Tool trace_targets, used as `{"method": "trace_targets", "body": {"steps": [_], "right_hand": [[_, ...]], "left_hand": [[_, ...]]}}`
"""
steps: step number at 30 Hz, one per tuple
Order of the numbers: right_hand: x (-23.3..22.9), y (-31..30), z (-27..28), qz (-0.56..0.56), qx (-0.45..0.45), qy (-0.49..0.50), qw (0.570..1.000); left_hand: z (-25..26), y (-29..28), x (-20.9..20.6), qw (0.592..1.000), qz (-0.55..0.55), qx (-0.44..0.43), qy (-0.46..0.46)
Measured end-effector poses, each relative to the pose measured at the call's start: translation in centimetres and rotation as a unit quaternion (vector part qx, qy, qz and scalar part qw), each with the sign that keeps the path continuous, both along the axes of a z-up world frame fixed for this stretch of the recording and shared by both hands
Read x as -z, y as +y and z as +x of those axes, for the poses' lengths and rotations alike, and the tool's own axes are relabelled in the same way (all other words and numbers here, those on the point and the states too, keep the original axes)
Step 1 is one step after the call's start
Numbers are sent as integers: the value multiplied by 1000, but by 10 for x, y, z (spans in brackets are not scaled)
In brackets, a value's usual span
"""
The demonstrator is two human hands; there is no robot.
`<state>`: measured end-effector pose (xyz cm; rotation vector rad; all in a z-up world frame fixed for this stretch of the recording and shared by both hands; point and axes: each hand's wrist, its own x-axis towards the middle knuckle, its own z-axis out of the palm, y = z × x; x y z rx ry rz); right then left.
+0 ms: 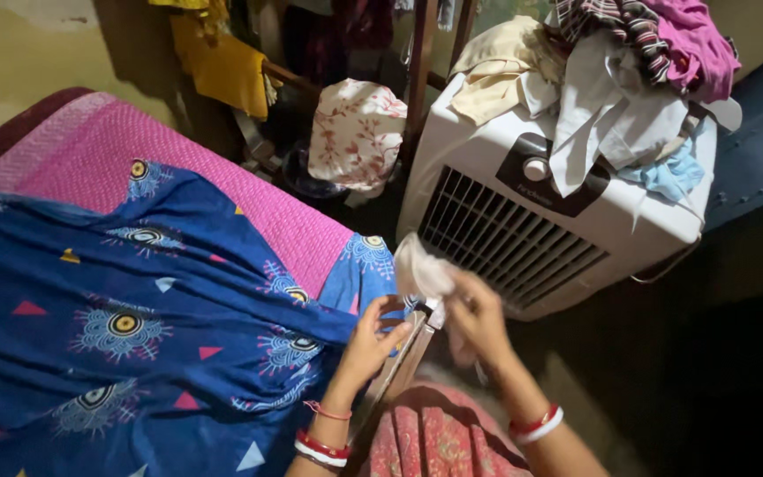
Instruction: The person folds several pieces of clothing including a pink top and a yellow garment by hand, then places items into a red basket and proceeds to arrange pillows and smooth out a blue patterned bedsheet on a bed.
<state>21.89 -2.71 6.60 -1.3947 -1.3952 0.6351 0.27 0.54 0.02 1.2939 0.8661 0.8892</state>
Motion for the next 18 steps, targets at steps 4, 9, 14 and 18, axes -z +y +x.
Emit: {"method": "trace_targets", "body": {"steps": [4, 9, 14, 18], "right_hand": [[-51, 90, 79, 159, 77, -164, 971], [-101, 212, 165, 168, 162, -445, 865], [-73, 274, 219, 31, 89, -561, 822], [-50, 253, 215, 209, 129, -391, 887]], "left_hand": [[10, 28, 20, 998, -53, -29, -23], [26, 62, 45, 993, -44, -109, 18], [51, 99, 56, 979, -41, -175, 95], [47, 119, 72, 966, -42, -231, 106]]}}
